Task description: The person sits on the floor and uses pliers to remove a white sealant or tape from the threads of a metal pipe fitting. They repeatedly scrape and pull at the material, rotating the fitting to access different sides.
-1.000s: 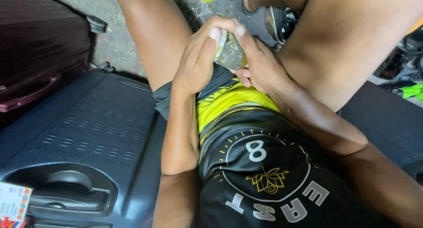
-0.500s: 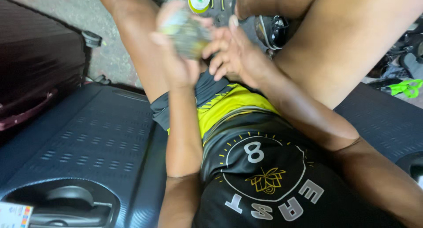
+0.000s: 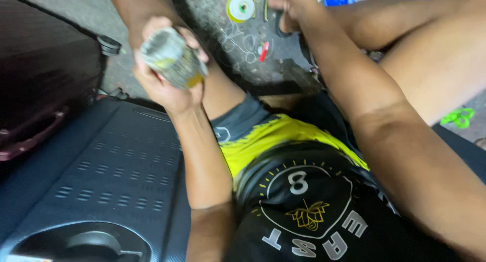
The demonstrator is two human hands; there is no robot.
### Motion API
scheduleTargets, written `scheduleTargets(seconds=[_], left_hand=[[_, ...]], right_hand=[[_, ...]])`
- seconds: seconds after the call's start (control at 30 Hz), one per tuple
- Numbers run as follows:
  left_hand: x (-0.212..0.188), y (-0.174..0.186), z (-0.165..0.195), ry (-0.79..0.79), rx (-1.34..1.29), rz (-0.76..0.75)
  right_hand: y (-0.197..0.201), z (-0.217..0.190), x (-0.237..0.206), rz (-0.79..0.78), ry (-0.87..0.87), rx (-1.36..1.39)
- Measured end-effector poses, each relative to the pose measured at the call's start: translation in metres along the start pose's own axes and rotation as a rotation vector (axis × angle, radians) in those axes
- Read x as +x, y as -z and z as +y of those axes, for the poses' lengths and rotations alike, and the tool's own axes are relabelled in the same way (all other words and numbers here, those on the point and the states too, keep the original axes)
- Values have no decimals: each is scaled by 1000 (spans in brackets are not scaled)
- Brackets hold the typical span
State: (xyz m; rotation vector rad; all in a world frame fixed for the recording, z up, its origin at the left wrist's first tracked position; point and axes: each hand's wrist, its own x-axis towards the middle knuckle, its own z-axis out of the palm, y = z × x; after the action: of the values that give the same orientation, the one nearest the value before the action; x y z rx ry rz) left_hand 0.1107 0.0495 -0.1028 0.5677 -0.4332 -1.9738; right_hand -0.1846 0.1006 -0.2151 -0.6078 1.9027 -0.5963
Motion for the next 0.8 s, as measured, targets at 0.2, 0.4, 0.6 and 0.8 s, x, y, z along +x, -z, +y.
scheduleTargets(seconds=[0.2,0.4,0.6,0.8], left_hand=[[0,4,1,24,-58,-152],[9,6,0,89,-60,-154],[10,1,-1,83,51,-179],[14,3,0,112,23,-146]], right_hand=[[-29,20,39,146,-66,-166],[-57,22,64,272,-35,-476],[-65,32,95,435,112,-408],[-49,14,89,290,-201,394]])
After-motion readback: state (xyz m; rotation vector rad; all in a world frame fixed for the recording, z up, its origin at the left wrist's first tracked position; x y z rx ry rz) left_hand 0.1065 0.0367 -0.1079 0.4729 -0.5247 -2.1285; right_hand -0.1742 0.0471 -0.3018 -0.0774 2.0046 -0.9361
